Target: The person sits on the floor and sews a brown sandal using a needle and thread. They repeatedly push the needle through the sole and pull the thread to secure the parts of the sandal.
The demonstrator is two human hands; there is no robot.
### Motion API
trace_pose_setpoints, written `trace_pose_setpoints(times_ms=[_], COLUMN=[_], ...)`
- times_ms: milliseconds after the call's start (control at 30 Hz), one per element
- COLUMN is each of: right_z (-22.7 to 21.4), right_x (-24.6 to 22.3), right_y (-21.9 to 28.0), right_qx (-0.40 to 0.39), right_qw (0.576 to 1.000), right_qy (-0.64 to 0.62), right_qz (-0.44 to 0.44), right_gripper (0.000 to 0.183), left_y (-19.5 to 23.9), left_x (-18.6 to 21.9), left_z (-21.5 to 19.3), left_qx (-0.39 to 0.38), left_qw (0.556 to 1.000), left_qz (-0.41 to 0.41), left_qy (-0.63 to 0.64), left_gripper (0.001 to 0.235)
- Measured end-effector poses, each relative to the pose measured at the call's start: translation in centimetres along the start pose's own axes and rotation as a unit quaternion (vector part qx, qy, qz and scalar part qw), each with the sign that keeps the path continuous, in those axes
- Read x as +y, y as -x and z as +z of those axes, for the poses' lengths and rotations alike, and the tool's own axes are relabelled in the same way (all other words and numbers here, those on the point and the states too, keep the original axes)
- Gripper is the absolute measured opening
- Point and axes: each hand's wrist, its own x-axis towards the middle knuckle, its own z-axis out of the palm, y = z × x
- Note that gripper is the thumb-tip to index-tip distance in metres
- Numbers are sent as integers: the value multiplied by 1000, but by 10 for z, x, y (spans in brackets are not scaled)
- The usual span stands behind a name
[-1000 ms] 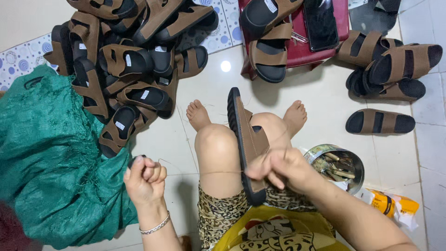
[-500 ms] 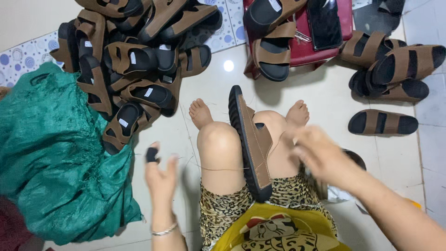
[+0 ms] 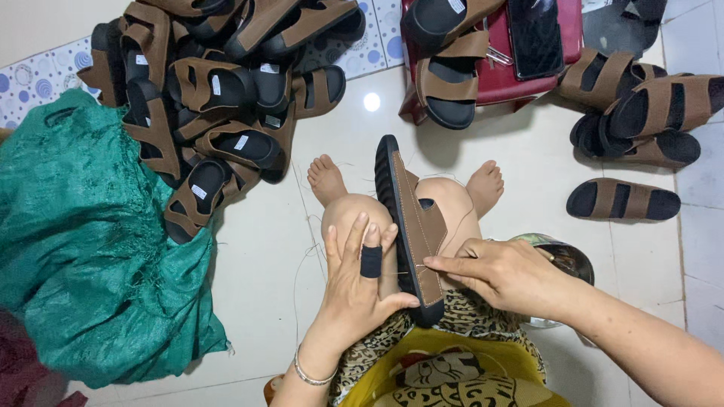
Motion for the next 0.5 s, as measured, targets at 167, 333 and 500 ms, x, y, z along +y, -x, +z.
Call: trace_pose_setpoints(times_ms=[167, 333, 500], right_z=[-2, -10, -6], right_x=[-10, -27, -28], right_y=[1, 0, -16], right_qx=[-18, -93, -46], right_qw=[995, 977, 985], right_qy=[99, 187, 163], right_qz=[18, 30, 20], right_gripper=[43, 59, 42], left_y=[1, 4, 4], left_x=[0, 0, -3], left_z=[8, 18, 24], left_qx=[15, 38, 82], left_qw=[998, 995, 990], left_qz=[2, 13, 26], left_qy=[-53, -89, -109], left_gripper=[112, 114, 101])
